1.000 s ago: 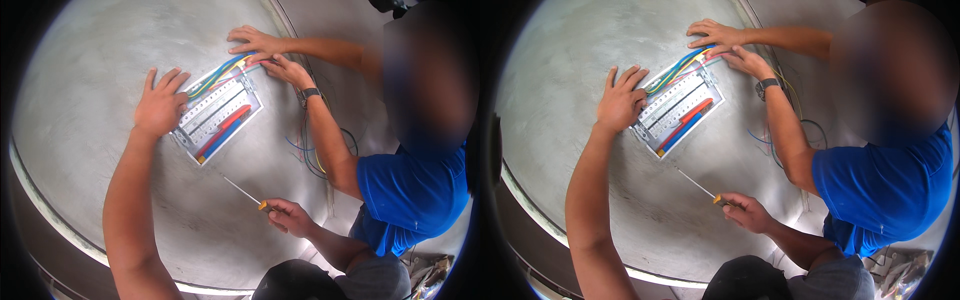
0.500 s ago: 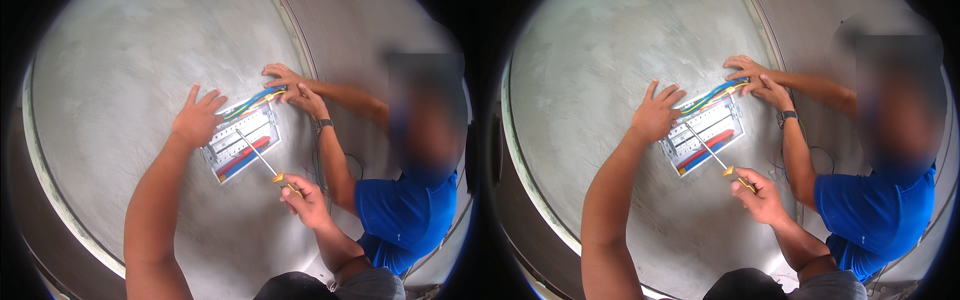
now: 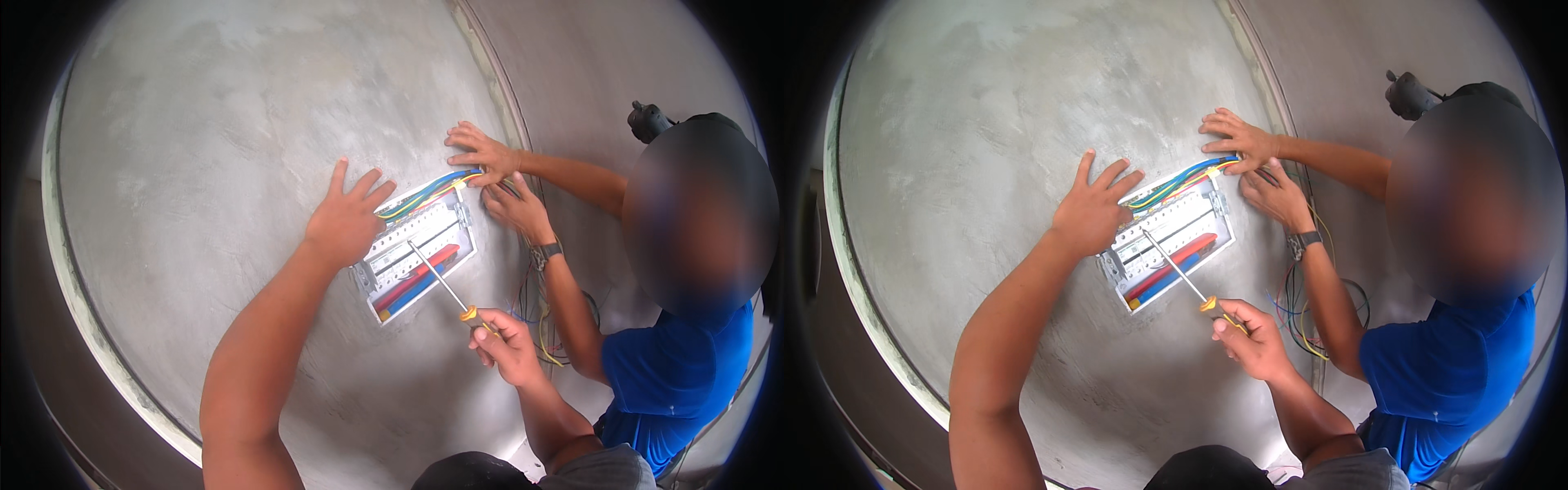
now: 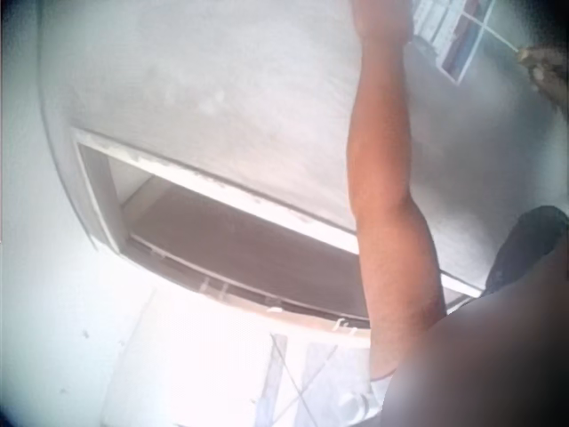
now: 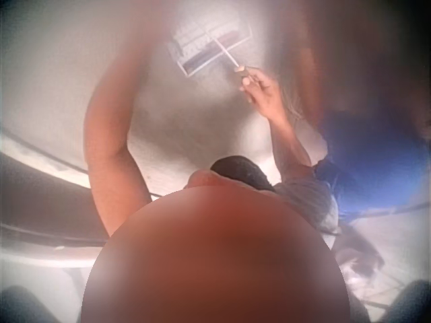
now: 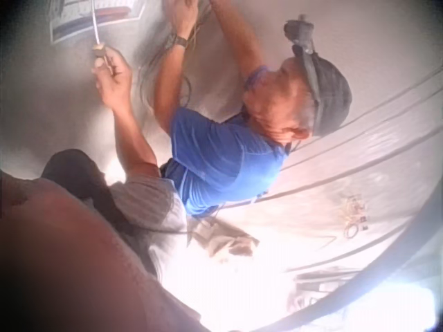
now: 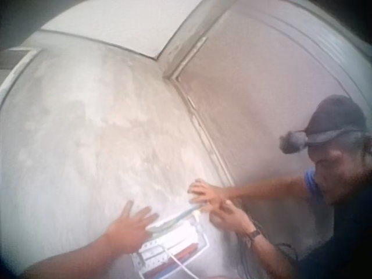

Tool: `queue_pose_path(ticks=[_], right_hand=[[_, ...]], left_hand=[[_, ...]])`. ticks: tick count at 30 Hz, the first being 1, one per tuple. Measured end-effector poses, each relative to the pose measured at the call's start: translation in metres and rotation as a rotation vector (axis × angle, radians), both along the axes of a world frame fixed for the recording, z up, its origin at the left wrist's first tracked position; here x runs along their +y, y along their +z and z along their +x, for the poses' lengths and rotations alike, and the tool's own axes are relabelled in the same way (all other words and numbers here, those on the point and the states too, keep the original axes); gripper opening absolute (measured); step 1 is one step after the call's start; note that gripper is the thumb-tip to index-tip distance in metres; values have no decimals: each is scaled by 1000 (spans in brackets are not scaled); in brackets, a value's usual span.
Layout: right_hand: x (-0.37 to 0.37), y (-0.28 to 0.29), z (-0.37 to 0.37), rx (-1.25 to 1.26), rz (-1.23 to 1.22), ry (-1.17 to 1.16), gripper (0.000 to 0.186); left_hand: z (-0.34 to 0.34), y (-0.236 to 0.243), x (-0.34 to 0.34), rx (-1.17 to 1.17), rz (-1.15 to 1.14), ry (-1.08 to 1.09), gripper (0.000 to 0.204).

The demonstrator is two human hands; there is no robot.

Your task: The person connects multiple colored wires to a wall-mounted electrical distribution box. They use a screwdriver to tighten terminal screws and pliers to strip and position wires, working alongside another person who assists with wire handling.

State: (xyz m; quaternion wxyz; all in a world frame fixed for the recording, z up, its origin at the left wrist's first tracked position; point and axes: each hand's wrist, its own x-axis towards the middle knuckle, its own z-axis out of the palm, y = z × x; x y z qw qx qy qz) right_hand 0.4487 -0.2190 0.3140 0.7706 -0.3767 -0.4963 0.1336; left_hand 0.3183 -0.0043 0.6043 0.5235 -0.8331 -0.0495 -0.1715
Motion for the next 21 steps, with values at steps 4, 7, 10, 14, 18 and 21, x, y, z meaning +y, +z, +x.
queue_pose_path(ticks=[4, 7, 10, 14, 18, 21], right_hand=[[9, -19, 10, -6, 64, 28, 40], [20, -20, 23, -13, 116, 108, 41], [37, -12, 36, 63, 216, 207, 41], [59, -6, 45, 115, 254, 289, 48], [67, -10, 47, 99, 222, 329, 50], [70, -13, 48, 100, 230, 347, 51]], left_hand=[[3, -2, -2, -12, 0, -1, 17], [5, -2, -2, 8, 28, 2, 18], [6, -3, -2, 4, 0, -6, 18], [9, -4, 0, -11, -1, 1, 15], [12, -8, -1, -9, 22, -8, 13], [12, -9, -2, -18, 32, -9, 13]])
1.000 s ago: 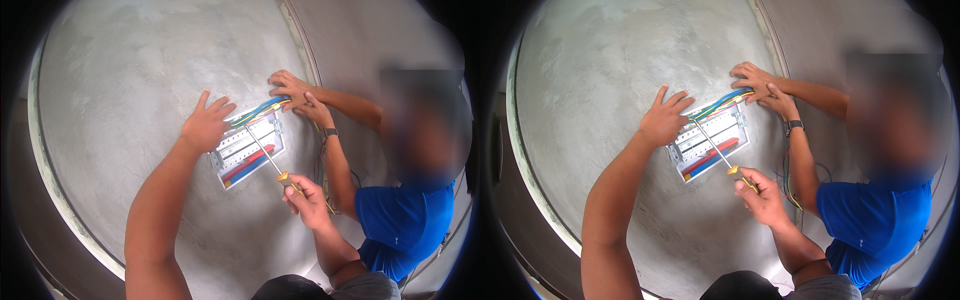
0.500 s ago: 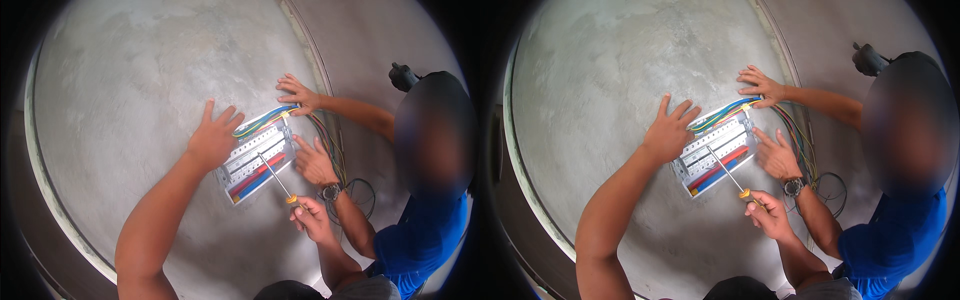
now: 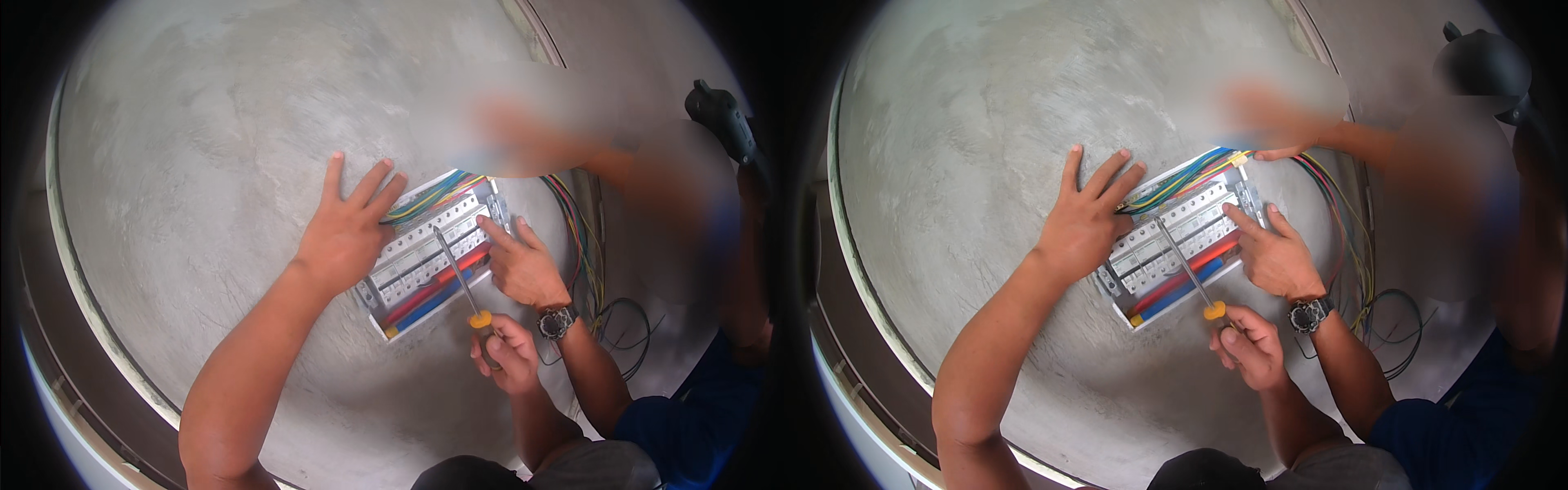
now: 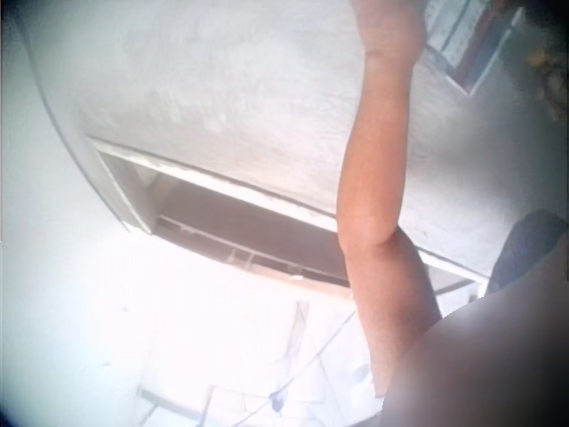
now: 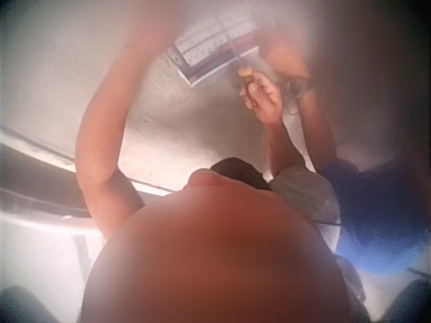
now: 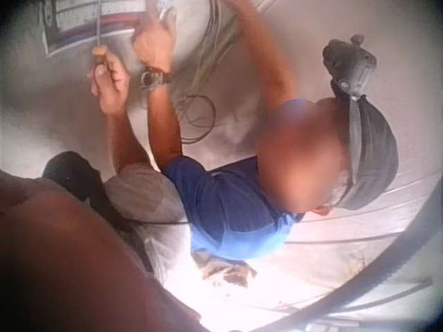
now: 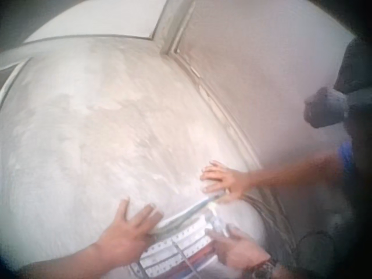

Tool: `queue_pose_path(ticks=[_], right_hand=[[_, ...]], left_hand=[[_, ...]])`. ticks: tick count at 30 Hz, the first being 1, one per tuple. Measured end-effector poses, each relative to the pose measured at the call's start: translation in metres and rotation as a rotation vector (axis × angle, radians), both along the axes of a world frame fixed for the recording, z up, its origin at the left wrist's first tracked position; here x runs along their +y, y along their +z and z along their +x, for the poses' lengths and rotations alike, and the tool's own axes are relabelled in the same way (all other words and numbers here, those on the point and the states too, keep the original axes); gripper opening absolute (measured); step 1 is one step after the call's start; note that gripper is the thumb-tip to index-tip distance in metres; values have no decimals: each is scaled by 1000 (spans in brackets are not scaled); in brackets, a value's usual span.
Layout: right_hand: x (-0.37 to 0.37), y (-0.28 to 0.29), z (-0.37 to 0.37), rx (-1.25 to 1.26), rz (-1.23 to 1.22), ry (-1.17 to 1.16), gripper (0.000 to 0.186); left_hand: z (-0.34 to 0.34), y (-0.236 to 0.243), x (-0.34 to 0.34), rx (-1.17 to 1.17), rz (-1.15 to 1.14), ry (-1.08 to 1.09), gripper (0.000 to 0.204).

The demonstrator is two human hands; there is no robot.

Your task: The person connects multiple colored wires to a wall-mounted electrical distribution box. They use a screwdriver to tighten terminal screws and pliers to strip and position wires, working alongside another person who assists with wire handling.

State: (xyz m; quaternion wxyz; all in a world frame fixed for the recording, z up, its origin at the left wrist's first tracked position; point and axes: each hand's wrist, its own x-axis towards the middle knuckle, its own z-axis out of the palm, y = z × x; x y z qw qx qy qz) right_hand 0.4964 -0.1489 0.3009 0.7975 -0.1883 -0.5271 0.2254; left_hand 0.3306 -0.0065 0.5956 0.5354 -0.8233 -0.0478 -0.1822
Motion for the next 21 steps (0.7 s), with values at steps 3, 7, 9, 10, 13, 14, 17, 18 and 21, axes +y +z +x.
queue_pose_path(ticks=[3, 7, 9, 10, 13, 14, 17, 18, 21], right_hand=[[2, 0, -1, 34, 26, 27, 44], [2, -1, -7, 59, 42, 54, 39], [1, -2, -11, 56, 28, 44, 39], [1, -3, -12, 47, 49, 45, 39], [0, -8, -14, 79, 42, 57, 39], [0, -10, -14, 69, 38, 61, 39], [-5, -16, -13, 30, 20, 71, 41], [-7, -18, -13, 6, -8, 69, 43], [-13, -19, -16, -46, -109, 77, 47]], left_hand=[[0, 0, -1, -1, 4, -1, 13], [1, 2, 1, -15, -13, -32, 13], [4, -3, 1, -36, 3, -33, 13], [4, -4, 1, -47, 0, -35, 13], [6, -4, 1, -45, 1, -20, 13], [6, -3, 1, -43, 1, -36, 13], [5, 0, 0, -23, -26, -9, 13], [4, 0, 0, -21, -28, 6, 13], [5, -1, 1, -23, -30, 15, 13]])
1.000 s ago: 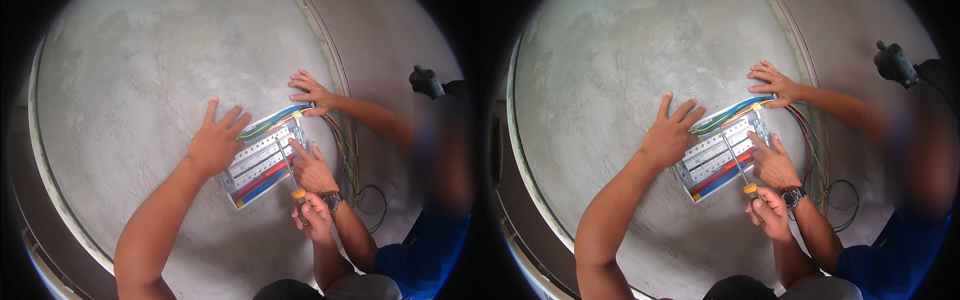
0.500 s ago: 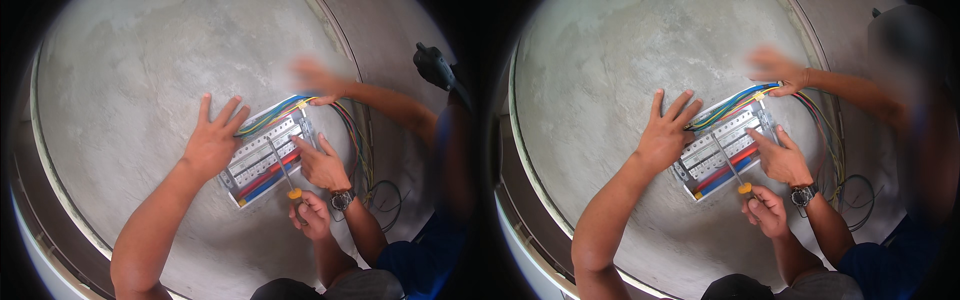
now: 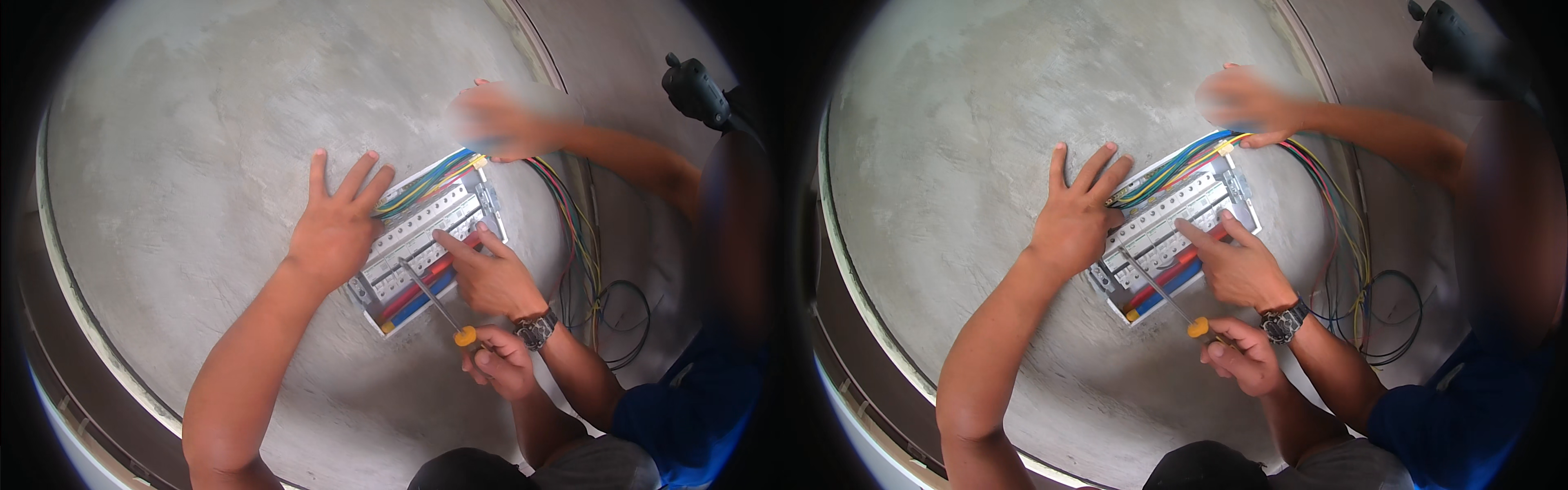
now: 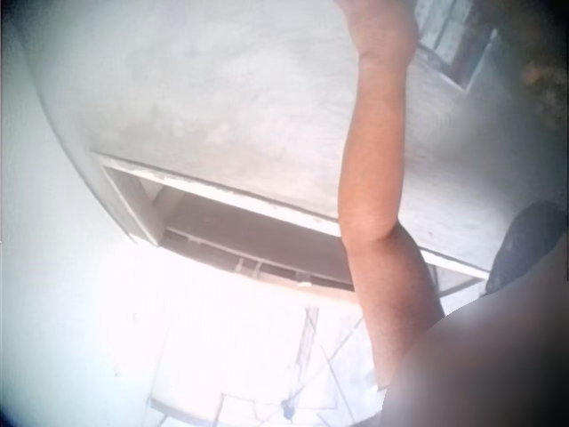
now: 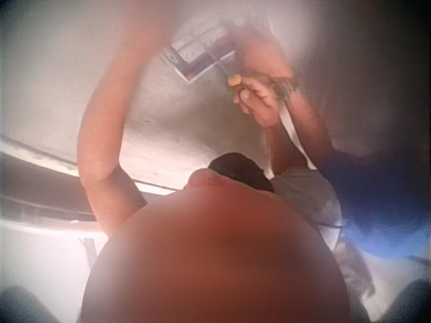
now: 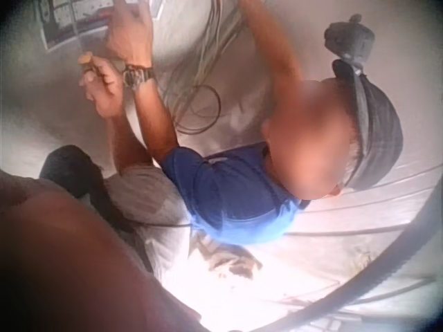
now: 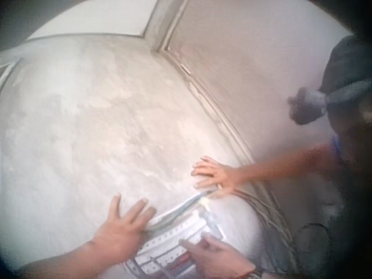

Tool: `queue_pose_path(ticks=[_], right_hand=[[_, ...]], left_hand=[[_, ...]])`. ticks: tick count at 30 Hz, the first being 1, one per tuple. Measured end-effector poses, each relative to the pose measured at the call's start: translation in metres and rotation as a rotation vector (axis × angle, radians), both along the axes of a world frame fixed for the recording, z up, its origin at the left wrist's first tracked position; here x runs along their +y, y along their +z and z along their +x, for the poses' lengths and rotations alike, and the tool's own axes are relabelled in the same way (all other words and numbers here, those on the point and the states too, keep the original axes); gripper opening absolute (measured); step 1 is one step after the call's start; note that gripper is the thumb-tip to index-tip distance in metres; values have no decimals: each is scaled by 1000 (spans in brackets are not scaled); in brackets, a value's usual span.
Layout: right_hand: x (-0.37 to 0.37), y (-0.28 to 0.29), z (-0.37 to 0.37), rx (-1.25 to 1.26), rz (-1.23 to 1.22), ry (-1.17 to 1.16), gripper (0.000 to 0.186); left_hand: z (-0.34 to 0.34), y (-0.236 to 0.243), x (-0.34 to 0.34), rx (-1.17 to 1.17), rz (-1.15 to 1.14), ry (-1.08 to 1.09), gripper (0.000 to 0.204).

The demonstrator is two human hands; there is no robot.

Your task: The person connects multiple colored wires to a wall-mounted electrical distribution box. They use a screwdriver to tighten terminal screws and pliers to strip and position wires, working alongside another person who assists with wire handling.

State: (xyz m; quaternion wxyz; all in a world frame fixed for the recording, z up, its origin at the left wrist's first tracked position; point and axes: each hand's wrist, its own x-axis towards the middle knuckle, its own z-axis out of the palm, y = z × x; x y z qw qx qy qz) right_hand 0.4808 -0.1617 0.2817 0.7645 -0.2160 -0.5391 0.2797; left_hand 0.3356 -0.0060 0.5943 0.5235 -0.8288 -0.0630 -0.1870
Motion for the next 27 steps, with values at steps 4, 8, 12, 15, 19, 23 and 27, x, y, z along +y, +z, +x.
queue_pose_path(ticks=[4, 8, 12, 15, 19, 23, 27], right_hand=[[-2, 16, -11, 101, -50, -43, 49], [-21, 40, -20, 35, -102, -261, 46], [-43, 52, -29, 100, -5, -325, 46], [-59, 51, -29, 71, 5, -352, 46], [-76, 46, -27, 30, -68, -443, 42], [-93, 51, -20, 16, -164, -637, 33], [-101, 67, -16, -57, -98, -843, 30]], left_hand=[[0, -1, 1, 1, -19, 7, 14], [-4, 1, -1, -10, -29, -37, 16], [-11, 6, -6, 45, -52, 26, 17], [-7, 4, -7, 39, -5, 15, 18], [2, 0, -1, 45, 36, -6, 19], [2, -5, 10, 35, 84, -55, 18], [5, -5, 18, 48, 123, -113, 18]])
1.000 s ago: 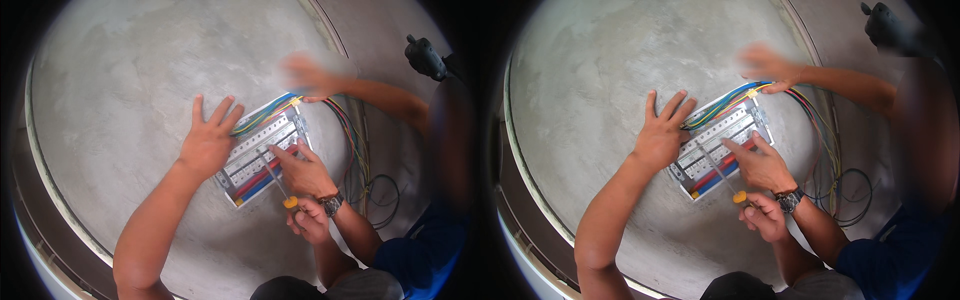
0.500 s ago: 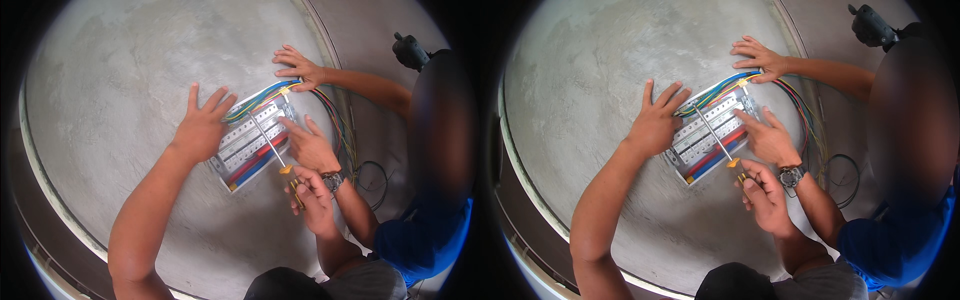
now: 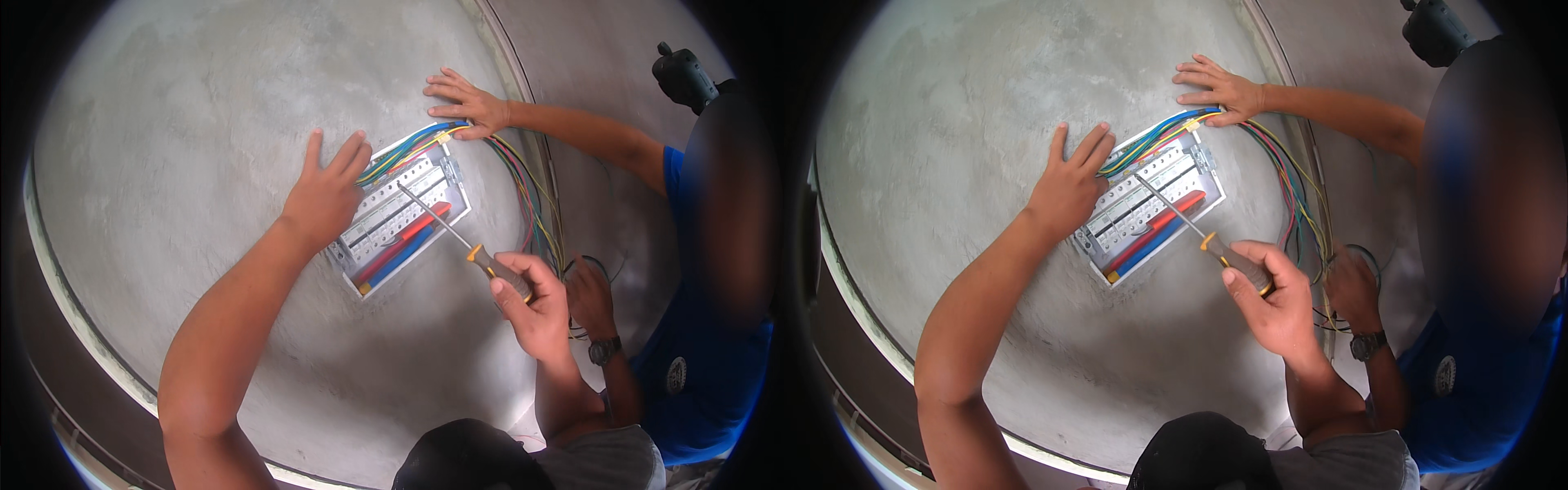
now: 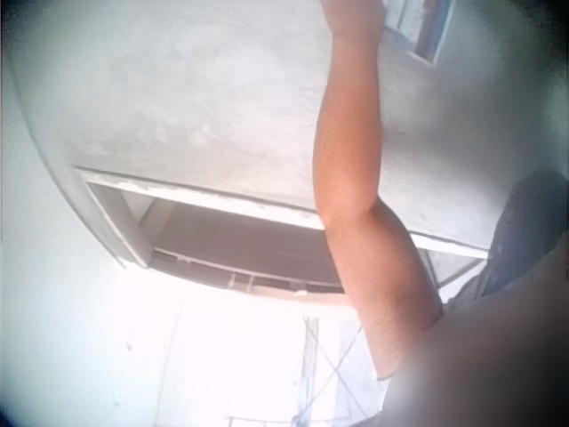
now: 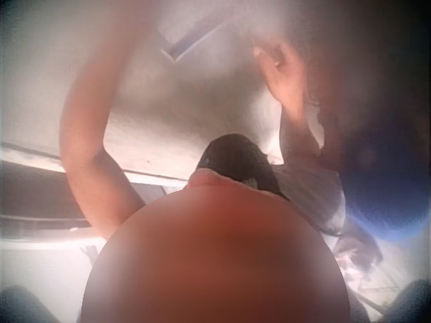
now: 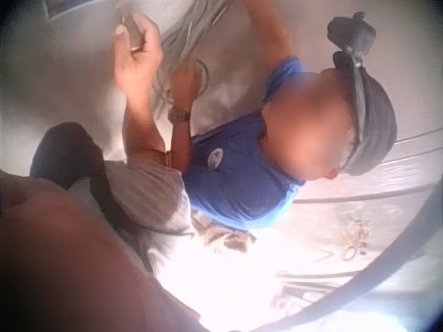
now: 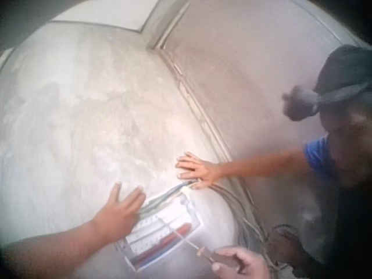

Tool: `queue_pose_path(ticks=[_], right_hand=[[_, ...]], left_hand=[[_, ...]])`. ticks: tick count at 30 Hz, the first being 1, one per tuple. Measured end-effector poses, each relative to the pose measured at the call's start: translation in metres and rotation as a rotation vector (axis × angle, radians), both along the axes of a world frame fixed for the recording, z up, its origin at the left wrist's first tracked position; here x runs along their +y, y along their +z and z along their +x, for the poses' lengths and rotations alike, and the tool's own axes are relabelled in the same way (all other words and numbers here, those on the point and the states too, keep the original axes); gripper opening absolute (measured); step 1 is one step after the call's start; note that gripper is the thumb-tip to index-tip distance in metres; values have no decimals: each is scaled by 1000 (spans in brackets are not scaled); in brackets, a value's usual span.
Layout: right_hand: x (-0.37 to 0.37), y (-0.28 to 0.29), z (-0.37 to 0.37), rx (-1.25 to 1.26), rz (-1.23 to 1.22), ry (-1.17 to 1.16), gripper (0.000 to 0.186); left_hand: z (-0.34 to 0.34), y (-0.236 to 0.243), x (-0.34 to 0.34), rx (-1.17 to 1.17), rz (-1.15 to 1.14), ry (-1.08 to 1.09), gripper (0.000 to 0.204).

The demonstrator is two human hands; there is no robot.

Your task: The person connects multiple colored wires to a wall-mounted electrical distribution box. They use a screwdriver to tighten terminal screws and pliers to strip and position wires, working alongside another person who assists with wire handling.

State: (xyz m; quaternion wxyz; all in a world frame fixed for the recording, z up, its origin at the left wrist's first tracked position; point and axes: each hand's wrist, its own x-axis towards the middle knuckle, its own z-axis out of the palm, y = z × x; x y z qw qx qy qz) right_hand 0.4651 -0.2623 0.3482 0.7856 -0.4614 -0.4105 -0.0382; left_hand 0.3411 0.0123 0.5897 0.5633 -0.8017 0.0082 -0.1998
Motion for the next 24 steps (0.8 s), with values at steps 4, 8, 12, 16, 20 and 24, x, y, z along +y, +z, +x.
queue_pose_path(ticks=[4, 8, 12, 16, 20, 24], right_hand=[[-5, 26, 1, -96, 81, -67, 32], [-10, 60, 8, -418, 63, -360, 38], [-9, 84, 3, -304, -26, -233, 36], [3, 99, 1, -414, -43, -271, 30], [10, 100, 2, -516, -111, -345, 27], [15, 96, -2, -375, -90, -277, 27]], left_hand=[[-2, 8, -6, 68, -18, 13, 19], [-12, 11, -18, 98, 33, 186, 22], [-9, 4, -18, 64, 47, 177, 23], [0, 2, -8, 20, 18, 91, 30], [3, 8, -3, 69, 35, 38, 34], [5, 9, -2, 110, 3, 83, 33]])
